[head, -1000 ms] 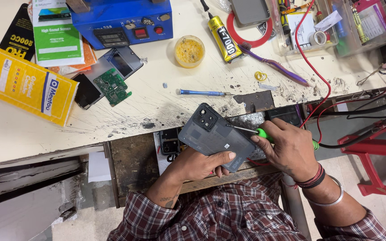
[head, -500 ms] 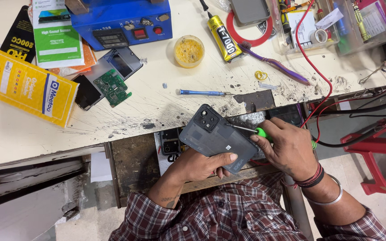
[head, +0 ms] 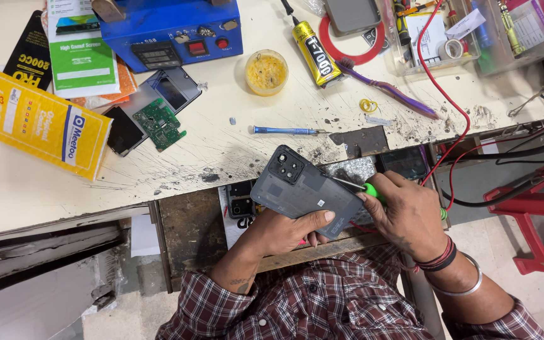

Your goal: The person picks up a smartphone and uses a green-handled screwdriver to pry open its back cover, working the tool along the edge. They set the cover aside and then use a yellow tool on the exposed internal components of the opened phone on the bench.

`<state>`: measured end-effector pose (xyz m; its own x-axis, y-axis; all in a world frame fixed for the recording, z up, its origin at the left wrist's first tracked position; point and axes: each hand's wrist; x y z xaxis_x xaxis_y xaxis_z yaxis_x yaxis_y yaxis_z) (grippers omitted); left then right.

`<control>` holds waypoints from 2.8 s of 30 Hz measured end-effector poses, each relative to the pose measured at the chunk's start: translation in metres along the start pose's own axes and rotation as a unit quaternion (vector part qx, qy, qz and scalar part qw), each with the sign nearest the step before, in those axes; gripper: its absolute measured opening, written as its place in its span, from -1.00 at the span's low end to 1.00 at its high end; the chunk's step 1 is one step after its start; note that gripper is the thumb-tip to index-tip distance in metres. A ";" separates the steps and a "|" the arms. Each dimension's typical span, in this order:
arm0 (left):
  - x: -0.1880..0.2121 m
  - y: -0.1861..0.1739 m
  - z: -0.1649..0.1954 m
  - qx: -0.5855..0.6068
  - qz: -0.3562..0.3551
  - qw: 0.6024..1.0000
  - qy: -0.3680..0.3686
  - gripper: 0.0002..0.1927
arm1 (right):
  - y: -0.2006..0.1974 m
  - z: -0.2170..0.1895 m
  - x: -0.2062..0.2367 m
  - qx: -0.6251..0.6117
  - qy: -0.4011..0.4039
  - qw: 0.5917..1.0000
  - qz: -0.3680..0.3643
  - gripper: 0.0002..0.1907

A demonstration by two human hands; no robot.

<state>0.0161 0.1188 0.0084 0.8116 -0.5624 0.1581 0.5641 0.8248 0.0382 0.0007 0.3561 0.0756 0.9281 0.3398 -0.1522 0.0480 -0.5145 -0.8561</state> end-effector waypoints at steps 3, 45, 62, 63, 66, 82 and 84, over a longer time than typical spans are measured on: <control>0.000 0.000 0.001 -0.011 -0.001 1.000 -0.005 -0.65 | 0.001 0.000 0.000 0.004 0.006 1.000 -0.003 -0.67; -0.005 0.007 0.004 0.022 -0.019 1.000 0.007 -0.61 | -0.028 -0.002 -0.011 -0.253 0.007 0.966 -0.058 -0.71; -0.013 0.008 0.007 0.229 0.115 0.949 0.186 -0.61 | -0.011 -0.005 -0.003 -0.061 0.019 0.997 -0.033 -0.69; -0.013 0.007 0.006 0.237 0.116 0.948 0.178 -0.59 | -0.008 -0.007 -0.001 -0.035 0.020 0.999 -0.032 -0.69; -0.014 0.008 0.005 0.245 0.120 0.945 0.181 -0.59 | 0.004 -0.009 0.002 0.024 0.025 0.999 -0.020 -0.71; -0.012 0.004 0.015 0.178 0.119 0.958 0.190 -0.65 | 0.013 -0.009 0.005 0.042 0.042 0.998 0.013 -0.70; -0.012 0.004 0.016 0.183 0.120 0.959 0.182 -0.64 | 0.013 -0.008 0.005 0.042 0.043 0.998 0.012 -0.70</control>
<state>0.0062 0.1304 0.0220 0.9481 -0.2820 -0.1470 0.3177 0.8602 0.3990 0.0090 0.3444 0.0676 0.9572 0.2570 -0.1335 -0.0026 -0.4534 -0.8913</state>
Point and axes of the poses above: each hand's wrist, its own x-axis away from the middle knuckle, its own y-axis out of the palm, z = x × y, and after that the axes turned 13 degrees about -x, right-handed
